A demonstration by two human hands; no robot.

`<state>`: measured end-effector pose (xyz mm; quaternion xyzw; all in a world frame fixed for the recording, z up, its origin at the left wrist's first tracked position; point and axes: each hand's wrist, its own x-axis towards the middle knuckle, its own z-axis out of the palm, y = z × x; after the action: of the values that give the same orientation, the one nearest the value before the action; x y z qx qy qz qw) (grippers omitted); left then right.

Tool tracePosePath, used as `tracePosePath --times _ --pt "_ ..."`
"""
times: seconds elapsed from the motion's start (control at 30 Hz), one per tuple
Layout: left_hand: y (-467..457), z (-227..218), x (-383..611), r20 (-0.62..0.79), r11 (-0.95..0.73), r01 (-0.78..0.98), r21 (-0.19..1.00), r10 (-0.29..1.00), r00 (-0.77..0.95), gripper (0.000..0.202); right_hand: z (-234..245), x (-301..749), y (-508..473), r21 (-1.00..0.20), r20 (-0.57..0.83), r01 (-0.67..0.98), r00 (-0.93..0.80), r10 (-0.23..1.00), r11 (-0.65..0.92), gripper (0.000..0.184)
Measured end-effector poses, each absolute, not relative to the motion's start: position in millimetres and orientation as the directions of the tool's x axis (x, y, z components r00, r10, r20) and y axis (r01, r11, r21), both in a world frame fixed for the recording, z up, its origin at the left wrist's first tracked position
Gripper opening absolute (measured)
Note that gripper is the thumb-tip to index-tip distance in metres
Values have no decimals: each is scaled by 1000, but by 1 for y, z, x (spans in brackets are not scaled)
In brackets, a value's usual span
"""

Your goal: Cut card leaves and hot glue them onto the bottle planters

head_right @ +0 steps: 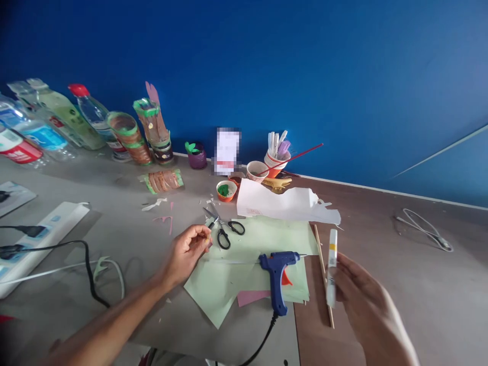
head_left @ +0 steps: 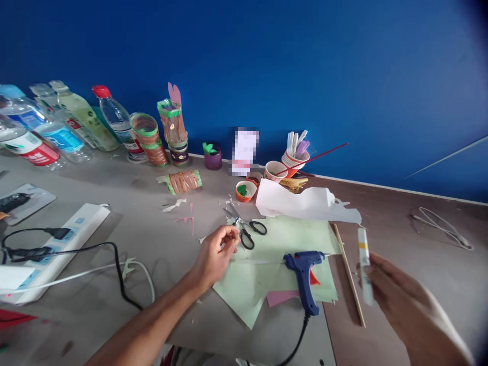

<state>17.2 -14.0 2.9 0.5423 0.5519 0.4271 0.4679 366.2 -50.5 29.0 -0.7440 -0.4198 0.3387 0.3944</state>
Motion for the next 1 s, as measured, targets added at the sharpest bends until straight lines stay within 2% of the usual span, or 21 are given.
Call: tracePosePath --times 0.03,0.1,0.17,0.27,0.33,0.5,0.6,0.83,1.0 --pt "-15 5 18 -77 68 217 974 996 33 15 37 363 -53 -938 -256 120 389 885 -324 46" --pt "-17 10 19 -111 95 255 962 993 50 16 51 344 -53 -943 -324 -162 264 908 -289 42" --pt "-18 12 20 -115 91 290 953 991 66 18 60 311 -47 -903 -332 -322 104 937 -284 33" --pt "-17 11 19 -115 90 302 949 991 67 18 60 255 -29 -801 -380 -423 -185 906 -423 24" --pt "-16 9 18 -119 99 275 956 991 57 16 53 225 -18 -770 -392 -429 -266 880 -473 27" --pt "-15 4 16 -90 82 191 978 996 30 14 30 191 -11 -769 -412 -381 -316 854 -513 36" --pt "-17 5 17 -91 83 141 987 995 45 16 20 185 -13 -816 -389 -332 -289 875 -473 38" --pt "-20 8 22 -122 113 61 992 979 166 24 11 181 -17 -940 -291 -102 -264 920 -326 26" --pt "-19 7 23 -151 145 49 988 976 158 24 14 182 -19 -947 -269 -94 -288 919 -307 23"
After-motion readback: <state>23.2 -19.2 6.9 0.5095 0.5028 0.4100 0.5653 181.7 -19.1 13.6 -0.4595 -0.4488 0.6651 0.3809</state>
